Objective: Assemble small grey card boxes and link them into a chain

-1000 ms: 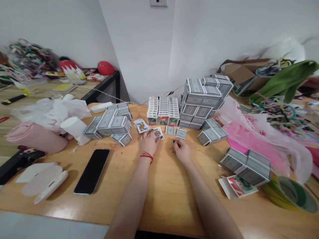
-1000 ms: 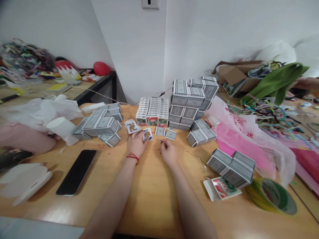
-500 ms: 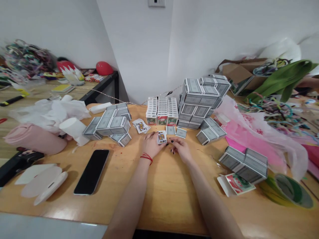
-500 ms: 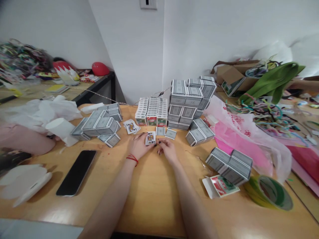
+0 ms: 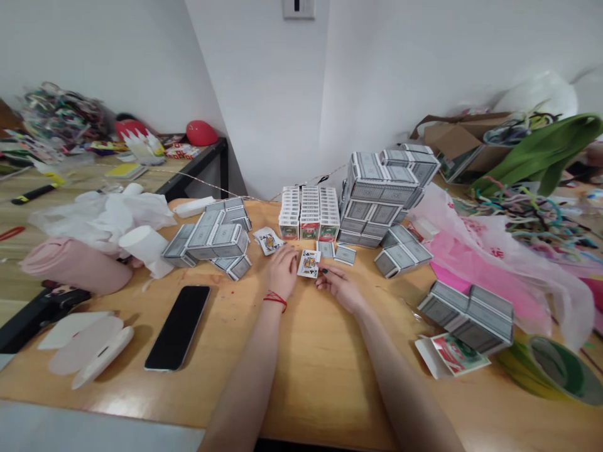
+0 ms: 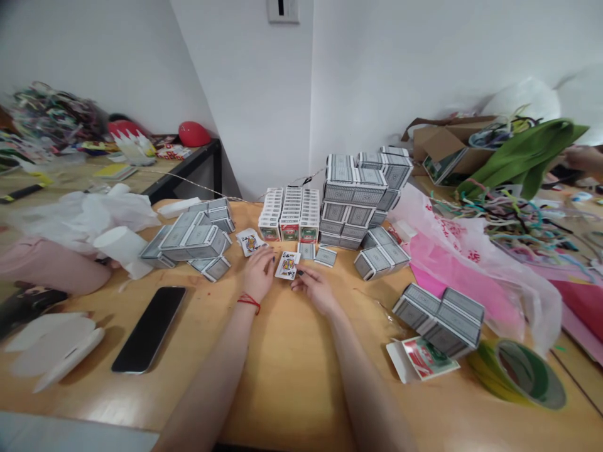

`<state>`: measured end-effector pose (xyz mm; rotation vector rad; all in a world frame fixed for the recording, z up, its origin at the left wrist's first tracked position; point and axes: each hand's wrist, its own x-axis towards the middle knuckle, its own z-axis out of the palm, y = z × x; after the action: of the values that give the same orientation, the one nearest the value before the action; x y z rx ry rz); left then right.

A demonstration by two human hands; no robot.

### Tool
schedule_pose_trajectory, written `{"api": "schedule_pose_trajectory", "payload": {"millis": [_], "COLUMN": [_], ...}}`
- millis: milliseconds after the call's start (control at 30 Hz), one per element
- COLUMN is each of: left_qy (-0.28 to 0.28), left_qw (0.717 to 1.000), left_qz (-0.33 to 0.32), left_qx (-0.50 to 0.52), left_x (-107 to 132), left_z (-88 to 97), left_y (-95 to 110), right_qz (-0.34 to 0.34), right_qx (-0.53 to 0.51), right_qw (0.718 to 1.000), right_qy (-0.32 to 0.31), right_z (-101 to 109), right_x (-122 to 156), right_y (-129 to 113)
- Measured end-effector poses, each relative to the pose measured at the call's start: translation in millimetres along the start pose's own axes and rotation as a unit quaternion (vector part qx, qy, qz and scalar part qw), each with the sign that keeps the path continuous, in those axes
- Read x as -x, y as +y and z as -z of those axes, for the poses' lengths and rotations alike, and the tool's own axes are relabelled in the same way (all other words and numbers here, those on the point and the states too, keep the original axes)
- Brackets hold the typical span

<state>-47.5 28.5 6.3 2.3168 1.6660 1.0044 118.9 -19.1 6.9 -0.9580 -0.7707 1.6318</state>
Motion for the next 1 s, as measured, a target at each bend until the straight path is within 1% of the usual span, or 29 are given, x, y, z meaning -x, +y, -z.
{"api": "schedule_pose_trajectory", "payload": {"millis": [67,100,167,267,600,700,833,1000], "left_qy": [0.028,0.031,0.025,0.018,0.018,0.016,0.016,0.019], "left_qw": [0.999,0.997,0.993,0.989,0.99,0.989,0.99,0.989], "left_qz": [0.024,0.044,0.087,0.115,0.112,0.113,0.097,0.102], "left_qx": [-0.035,-0.053,-0.078,-0.091,-0.082,-0.092,-0.097,-0.103], "left_x": [-3,-5,-6,-6,-6,-5,-4,-5], "left_z": [3.5,4.3,3.8,1.0,2.4,0.5,0.6,1.9], "left_y": [-9,-14,-21,-28,-28,-26,-25,-25], "right_qz": [0.004,0.006,0.01,0.017,0.023,0.028,0.03,0.028], "right_qx": [0.0,0.001,0.002,0.009,0.022,0.013,0.016,0.021], "right_qw": [1.0,1.0,1.0,0.999,0.998,0.999,0.999,0.999], "right_qy": [0.011,0.014,0.019,0.031,0.045,0.043,0.035,0.031], "right_z": [0,0,-1,0,2,3,4,4], "right_x": [0,0,0,1,1,0,-1,-3], "right_y": [0,0,0,0,0,1,2,2]}}
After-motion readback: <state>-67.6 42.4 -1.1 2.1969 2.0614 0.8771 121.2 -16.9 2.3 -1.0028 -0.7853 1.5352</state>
